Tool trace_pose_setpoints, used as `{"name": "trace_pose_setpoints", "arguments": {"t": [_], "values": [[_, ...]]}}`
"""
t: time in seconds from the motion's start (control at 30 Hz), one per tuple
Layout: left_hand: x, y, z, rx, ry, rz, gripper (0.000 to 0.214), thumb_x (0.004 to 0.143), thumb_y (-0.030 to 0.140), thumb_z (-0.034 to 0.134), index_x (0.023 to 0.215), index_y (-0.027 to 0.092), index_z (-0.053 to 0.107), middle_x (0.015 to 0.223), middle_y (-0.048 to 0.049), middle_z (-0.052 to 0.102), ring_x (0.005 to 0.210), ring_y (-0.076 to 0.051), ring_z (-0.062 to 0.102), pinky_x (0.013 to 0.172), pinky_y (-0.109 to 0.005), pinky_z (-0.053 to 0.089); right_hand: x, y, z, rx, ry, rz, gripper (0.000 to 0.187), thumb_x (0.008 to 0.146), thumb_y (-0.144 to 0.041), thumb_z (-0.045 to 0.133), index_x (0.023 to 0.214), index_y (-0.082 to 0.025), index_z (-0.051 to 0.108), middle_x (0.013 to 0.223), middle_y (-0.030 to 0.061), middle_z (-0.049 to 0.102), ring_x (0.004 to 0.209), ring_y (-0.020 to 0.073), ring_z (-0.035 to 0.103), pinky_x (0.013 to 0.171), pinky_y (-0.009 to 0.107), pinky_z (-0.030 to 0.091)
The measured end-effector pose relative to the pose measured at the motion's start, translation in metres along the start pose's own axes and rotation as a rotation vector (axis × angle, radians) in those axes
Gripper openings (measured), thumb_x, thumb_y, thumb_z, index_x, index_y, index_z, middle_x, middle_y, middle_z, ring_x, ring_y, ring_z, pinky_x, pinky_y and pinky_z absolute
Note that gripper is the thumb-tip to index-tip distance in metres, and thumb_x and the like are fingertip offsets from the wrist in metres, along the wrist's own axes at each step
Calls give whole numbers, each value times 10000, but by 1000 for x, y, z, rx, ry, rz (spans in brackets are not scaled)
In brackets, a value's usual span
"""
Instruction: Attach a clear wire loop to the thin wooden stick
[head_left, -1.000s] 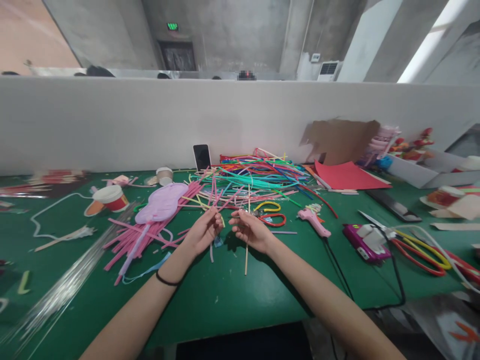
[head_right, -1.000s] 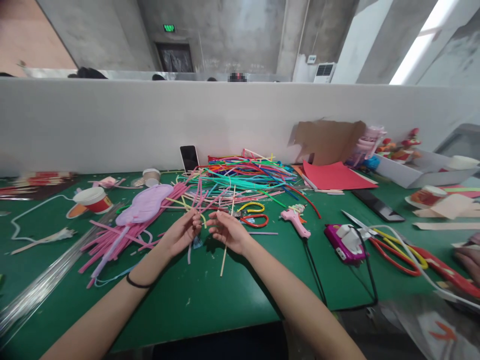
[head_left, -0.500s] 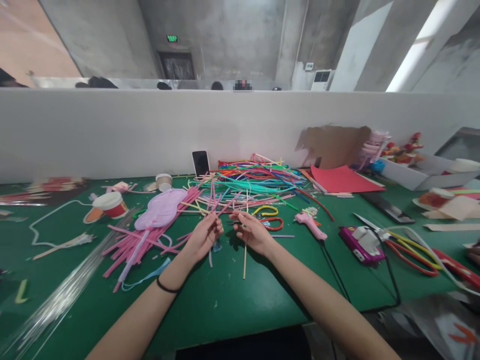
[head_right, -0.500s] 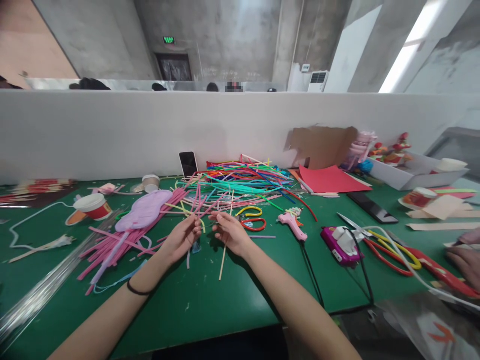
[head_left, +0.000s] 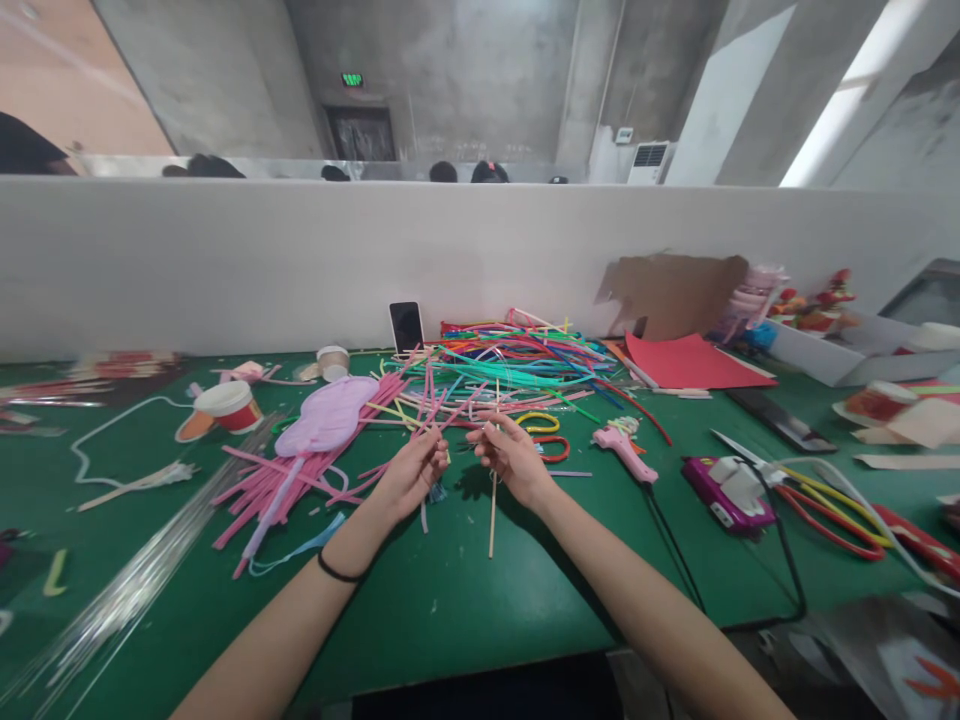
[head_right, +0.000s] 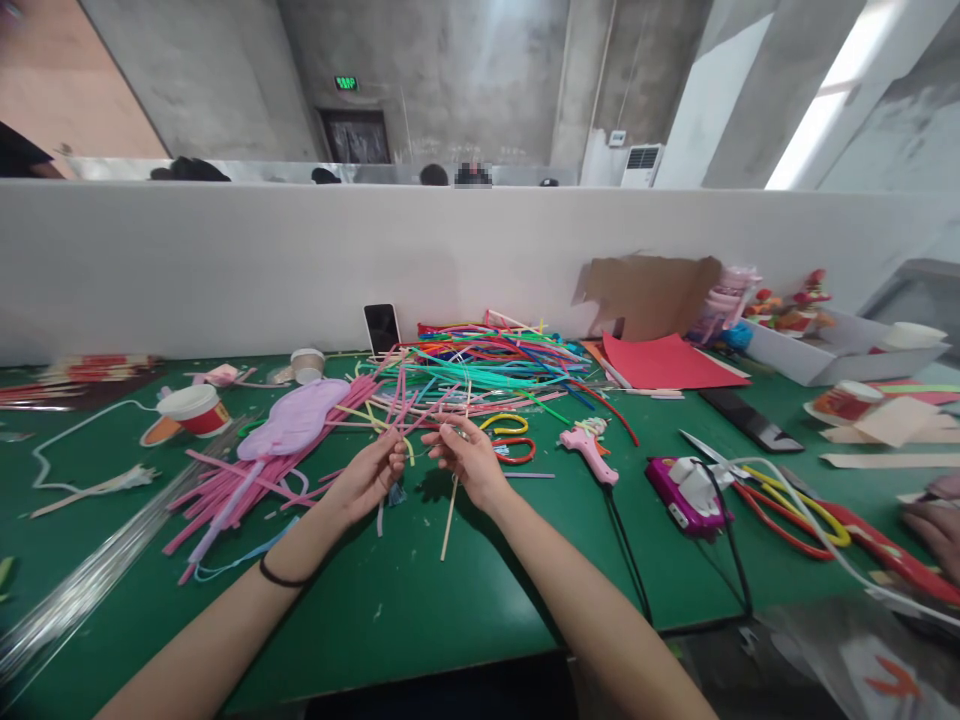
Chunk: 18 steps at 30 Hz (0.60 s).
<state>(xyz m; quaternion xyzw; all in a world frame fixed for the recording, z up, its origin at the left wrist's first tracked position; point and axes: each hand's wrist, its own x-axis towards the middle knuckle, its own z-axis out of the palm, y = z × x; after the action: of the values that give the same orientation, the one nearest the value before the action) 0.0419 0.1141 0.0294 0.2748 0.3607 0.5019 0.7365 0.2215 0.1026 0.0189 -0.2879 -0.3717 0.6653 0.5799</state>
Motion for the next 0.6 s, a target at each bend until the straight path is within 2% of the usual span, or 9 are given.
{"name": "trace_pose_setpoints", "arguments": {"t": [0.1,0.2,0.27,0.33,0.37,0.43,0.5,0.6], "values": [[-1,-5,-1,144,9,25,162,919,194,627,789,111,576,700,0,588,490,-39,544,480,-128,501,-1,-2,-1,-41,11,-15,364,717,-430,821,991,-225,697,834,29,760,634,103,655,534,192,451],[-3,-13,0,232,64,112,137,882,245,678,918,142,594,852,-39,653,594,-100,621,481,-172,499,-1,-3,-1,-60,4,-19,372,704,-429,825,984,-223,692,796,29,758,621,115,659,530,200,444],[-7,-15,3,293,163,316,172,869,225,686,1012,176,604,978,-52,656,761,-137,660,571,-189,518,-1,-4,0,-63,4,-31,355,713,-420,818,981,-225,692,791,25,757,611,110,654,527,196,438],[-14,-15,9,393,213,574,216,825,145,716,1026,187,651,1093,-71,639,1004,-169,630,766,-202,516,-1,-6,0,-76,3,-42,342,724,-415,810,985,-226,694,791,25,757,600,104,645,522,191,430],[-18,-15,12,441,166,639,235,806,114,726,1022,193,678,1150,-81,632,1128,-195,585,894,-231,489,-1,-6,0,-86,2,-45,345,725,-416,808,990,-226,695,789,26,757,593,102,641,519,190,426],[-26,-15,18,559,18,631,226,773,80,740,966,197,721,1123,-94,659,1231,-243,517,1045,-295,406,-2,-6,0,-109,-5,-51,358,724,-427,804,999,-223,698,785,30,755,577,101,628,506,191,415],[-32,-19,22,665,-76,609,200,748,71,755,896,204,744,1060,-99,685,1232,-269,498,1070,-328,375,-2,-5,0,-127,-16,-52,366,724,-437,799,1001,-219,700,775,31,750,544,97,607,484,193,400],[-35,-26,22,777,-138,613,144,776,102,734,842,229,753,961,-92,699,1086,-273,556,1041,-358,376,-2,-6,1,-162,-36,-48,383,729,-439,789,1029,-217,701,769,28,747,454,74,535,439,199,373]]}}
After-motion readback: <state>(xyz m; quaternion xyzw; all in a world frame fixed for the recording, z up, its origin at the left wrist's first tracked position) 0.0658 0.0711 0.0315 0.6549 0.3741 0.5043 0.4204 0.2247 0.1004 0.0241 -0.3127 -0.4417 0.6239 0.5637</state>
